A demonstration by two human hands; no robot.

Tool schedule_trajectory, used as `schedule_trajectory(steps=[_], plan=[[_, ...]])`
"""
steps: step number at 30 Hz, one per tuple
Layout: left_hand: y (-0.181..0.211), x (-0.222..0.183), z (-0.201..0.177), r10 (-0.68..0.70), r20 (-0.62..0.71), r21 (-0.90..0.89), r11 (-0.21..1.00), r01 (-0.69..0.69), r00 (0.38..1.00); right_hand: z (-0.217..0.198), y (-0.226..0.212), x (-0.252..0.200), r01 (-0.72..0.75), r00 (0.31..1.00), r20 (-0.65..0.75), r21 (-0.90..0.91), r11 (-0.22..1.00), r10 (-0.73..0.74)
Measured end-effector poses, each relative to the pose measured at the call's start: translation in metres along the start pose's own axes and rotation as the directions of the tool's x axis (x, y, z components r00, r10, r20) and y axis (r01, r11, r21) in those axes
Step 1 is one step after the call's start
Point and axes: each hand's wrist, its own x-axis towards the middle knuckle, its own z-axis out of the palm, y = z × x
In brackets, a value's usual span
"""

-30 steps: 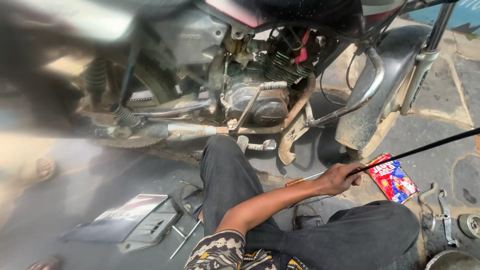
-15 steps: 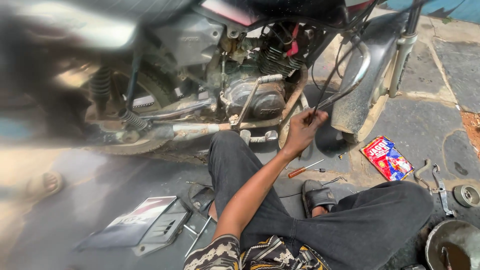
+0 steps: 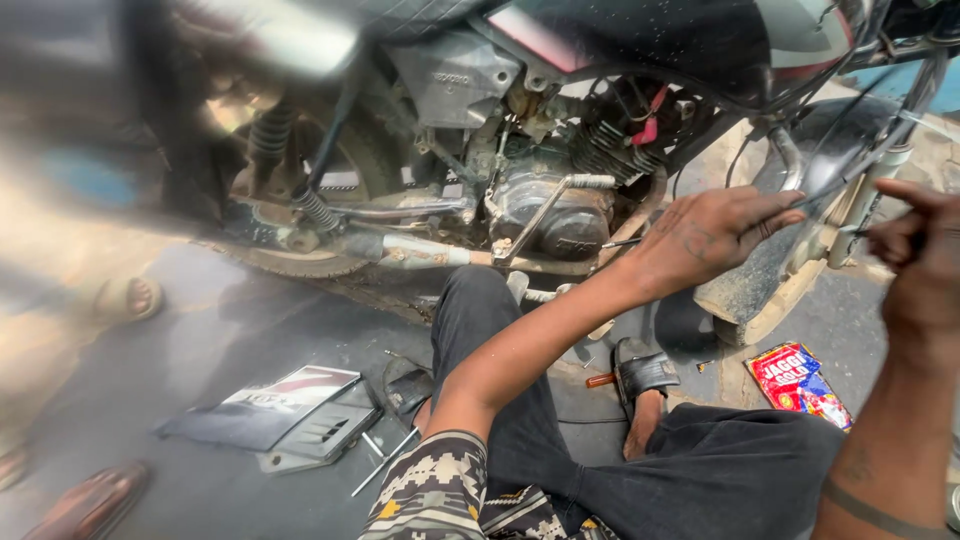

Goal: The person repairs a motorcycle by opening a packet of parts and pulling out a new cable. They then thread the cable through a small metal component, attach it to the handlebar assembly, and connect the other end to the engine.

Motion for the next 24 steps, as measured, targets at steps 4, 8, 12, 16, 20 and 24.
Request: schedule_trajectory(steps=[4, 8, 12, 16, 20, 24], plan=[[-0.001, 0.031, 0.034, 0.014, 0.037, 0.057, 0.998, -0.016, 0.999, 0.013, -0.003, -0.005, -0.031, 0.997, -0.069, 0.021, 0.999, 0.033], [-0.004, 0.072, 0.072, 0.216, 0.187, -0.047, 0.976, -0.211, 0.958, -0.022, 0.011, 0.001, -0.043, 0.991, -0.121, 0.169, 0.985, 0.064], [0.003, 0.121, 0.1, 0.286, 0.247, -0.198, 0.95, -0.241, 0.926, -0.068, 0.031, 0.007, 0.026, 0.98, -0.193, 0.377, 0.926, 0.051], [-0.009, 0.144, 0.145, 0.358, 0.235, -0.299, 0.911, -0.284, 0.903, -0.09, 0.037, 0.017, 0.089, 0.952, -0.302, 0.416, 0.905, 0.045], [-0.012, 0.166, 0.149, 0.262, 0.228, -0.221, 0.952, -0.212, 0.938, -0.1, 0.041, 0.049, 0.203, 0.925, -0.37, 0.308, 0.93, -0.079], [-0.032, 0.186, 0.136, 0.16, 0.207, -0.107, 0.984, -0.14, 0.965, -0.134, 0.07, 0.076, 0.214, 0.906, -0.405, 0.179, 0.96, -0.127]])
